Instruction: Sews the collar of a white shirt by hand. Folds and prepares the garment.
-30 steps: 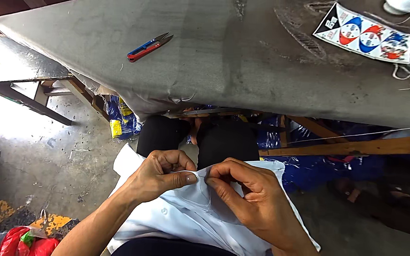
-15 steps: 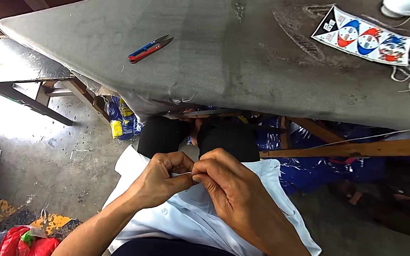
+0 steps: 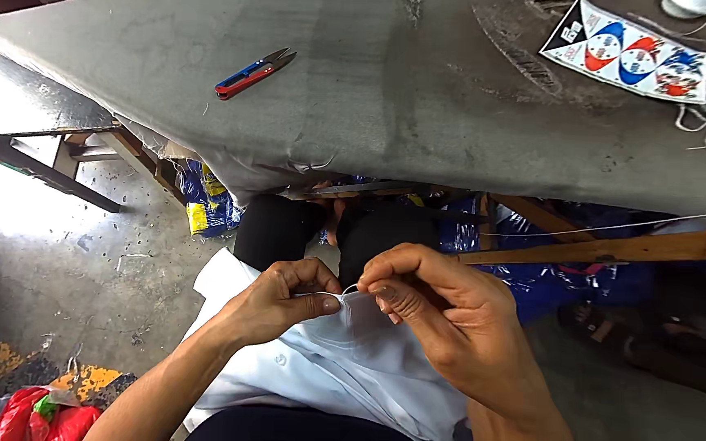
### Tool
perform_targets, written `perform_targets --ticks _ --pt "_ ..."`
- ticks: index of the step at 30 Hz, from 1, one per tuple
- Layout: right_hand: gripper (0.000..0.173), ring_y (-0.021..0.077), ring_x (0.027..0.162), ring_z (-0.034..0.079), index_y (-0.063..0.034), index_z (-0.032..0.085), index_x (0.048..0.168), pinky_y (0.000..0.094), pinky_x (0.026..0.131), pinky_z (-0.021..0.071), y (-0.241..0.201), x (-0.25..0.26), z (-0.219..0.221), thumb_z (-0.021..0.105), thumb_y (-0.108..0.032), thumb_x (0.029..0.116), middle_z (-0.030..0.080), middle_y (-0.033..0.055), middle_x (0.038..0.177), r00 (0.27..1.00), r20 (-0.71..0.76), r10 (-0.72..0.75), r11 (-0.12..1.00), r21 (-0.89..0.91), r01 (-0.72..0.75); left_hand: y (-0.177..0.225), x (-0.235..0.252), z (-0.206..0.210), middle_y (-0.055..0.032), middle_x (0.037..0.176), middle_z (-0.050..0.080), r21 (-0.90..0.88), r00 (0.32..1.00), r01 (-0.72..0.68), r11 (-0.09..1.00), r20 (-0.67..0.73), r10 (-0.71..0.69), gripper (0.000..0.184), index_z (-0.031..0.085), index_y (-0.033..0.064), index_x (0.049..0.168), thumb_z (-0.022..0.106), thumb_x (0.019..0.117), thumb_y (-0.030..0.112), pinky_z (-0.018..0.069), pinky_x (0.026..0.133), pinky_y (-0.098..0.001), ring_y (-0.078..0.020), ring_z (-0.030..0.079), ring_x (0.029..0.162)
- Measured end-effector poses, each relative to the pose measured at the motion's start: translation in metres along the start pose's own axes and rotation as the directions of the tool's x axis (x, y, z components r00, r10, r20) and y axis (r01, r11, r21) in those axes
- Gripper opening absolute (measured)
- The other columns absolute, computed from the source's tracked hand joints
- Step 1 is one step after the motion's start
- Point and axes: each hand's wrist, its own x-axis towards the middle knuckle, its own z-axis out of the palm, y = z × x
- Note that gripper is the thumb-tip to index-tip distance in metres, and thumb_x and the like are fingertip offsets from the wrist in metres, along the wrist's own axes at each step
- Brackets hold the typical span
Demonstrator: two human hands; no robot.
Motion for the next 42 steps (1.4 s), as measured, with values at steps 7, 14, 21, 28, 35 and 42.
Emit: perform_targets --ticks 7,14,21,28,35,42 --pt "0.020 0.0038 0.084 0.064 -0.0070 0.074 0.110 0.0166 0.075 0.0538 -0.001 -0.024 0.007 0.060 -0.019 0.1035 0.069 0.0022 0.092 0.999 0.015 -0.042 0.882 -0.469 0.045 -0.004 0.000 -0.003 0.0028 0.091 0.062 -0.040 0.999 0.005 0.999 0.042 -0.004 0.008 0.064 0.0041 0.105 0.061 0.1016 0.010 0.0505 0.074 -0.0199 -0.0028 0.059 0.081" --pt "0.018 0.0065 0.075 0.059 -0.0065 0.066 0.111 0.0167 0.066 0.0479 -0.014 -0.031 0.011 0.059 -0.021 0.1032 0.067 0.0026 0.086 0.999 0.039 -0.035 0.778 -0.626 0.052 -0.003 0.001 -0.003 0.0038 0.089 0.063 -0.067 0.999 0.012 0.998 0.040 -0.009 0.007 0.064 0.0044 0.105 0.061 0.1016 0.010 0.0507 0.073 -0.0200 -0.0023 0.060 0.080" --pt "0.019 0.0069 0.075 0.059 -0.0062 0.066 0.112 0.0171 0.067 0.0485 -0.014 -0.029 0.012 0.058 -0.021 0.1035 0.067 0.0028 0.086 0.997 0.068 -0.040 0.783 -0.617 0.073 -0.001 0.001 -0.002 0.0032 0.088 0.063 -0.062 0.999 0.006 0.998 0.041 -0.004 0.007 0.064 0.0041 0.105 0.061 0.1016 0.010 0.0504 0.073 -0.0202 -0.0028 0.059 0.079" --pt "0.022 0.0018 0.084 0.063 -0.0050 0.075 0.114 0.0148 0.074 0.0544 -0.001 -0.017 0.010 0.062 -0.019 0.1038 0.067 0.0007 0.095 0.994 0.106 -0.004 0.985 -0.172 0.022 -0.001 0.001 -0.001 0.0036 0.086 0.063 -0.036 1.000 -0.008 0.999 -0.001 0.008 0.007 0.065 0.0039 0.103 0.062 0.1008 0.009 0.0506 0.072 -0.0198 -0.0023 0.060 0.079" --pt "0.016 0.0060 0.091 0.066 0.0016 0.074 0.107 0.0178 0.079 0.0567 0.000 -0.008 0.010 0.067 -0.010 0.1000 0.069 0.0049 0.099 0.987 0.159 -0.037 0.987 0.160 0.012 0.000 0.000 0.002 0.0046 0.083 0.062 0.040 0.999 -0.027 0.999 -0.044 0.029 0.010 0.066 0.0041 0.102 0.063 0.1011 0.014 0.0488 0.068 -0.0173 -0.0007 0.058 0.075" --pt "0.015 0.0056 0.091 0.065 0.0016 0.074 0.107 0.0174 0.078 0.0565 -0.005 -0.004 0.011 0.068 -0.010 0.0994 0.068 0.0045 0.099 0.982 0.173 -0.073 0.972 0.232 0.031 0.000 0.000 0.005 0.0043 0.083 0.063 0.059 0.997 -0.039 0.998 -0.070 0.043 0.009 0.066 0.0039 0.100 0.064 0.1002 0.013 0.0492 0.069 -0.0175 -0.0005 0.058 0.075"
